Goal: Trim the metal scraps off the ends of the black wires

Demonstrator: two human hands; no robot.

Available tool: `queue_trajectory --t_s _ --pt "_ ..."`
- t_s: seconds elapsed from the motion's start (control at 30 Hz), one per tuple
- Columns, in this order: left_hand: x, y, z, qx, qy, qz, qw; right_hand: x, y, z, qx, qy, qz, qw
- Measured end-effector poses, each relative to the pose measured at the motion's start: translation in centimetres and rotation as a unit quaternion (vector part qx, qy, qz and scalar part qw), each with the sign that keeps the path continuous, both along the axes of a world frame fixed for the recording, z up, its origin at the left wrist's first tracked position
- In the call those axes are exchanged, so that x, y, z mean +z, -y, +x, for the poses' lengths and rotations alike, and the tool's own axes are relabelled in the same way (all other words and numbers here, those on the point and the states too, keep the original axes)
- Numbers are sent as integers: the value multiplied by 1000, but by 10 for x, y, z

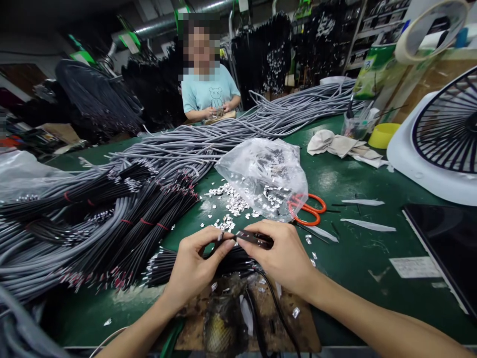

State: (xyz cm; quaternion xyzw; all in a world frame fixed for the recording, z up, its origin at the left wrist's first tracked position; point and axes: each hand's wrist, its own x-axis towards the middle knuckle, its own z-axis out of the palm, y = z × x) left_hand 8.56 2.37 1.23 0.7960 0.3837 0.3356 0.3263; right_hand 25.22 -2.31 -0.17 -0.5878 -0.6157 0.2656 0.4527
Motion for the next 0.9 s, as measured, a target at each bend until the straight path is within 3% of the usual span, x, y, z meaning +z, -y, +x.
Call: queue_trajectory --t_s 0.1,0.27,0.33,0.47,0.57,0.9 --pt "0 1 2 35 45 0 998 -1 -2 0 9 -18 -36 999" --pt "-4 0 3 25 65 -161 985 -4 -9 4 -2 81 -98 992" --pt "-4 -1 3 14 47 -182 982 -2 -9 6 -15 115 -108 987" --pt "-1 0 4 43 61 -194 978 6 -5 5 -62 81 -24 995" --pt "-2 1 4 63 103 -192 974 8 0 2 -47 60 32 997" --pt "-3 3 3 94 110 -139 980 -2 5 -2 20 54 41 997"
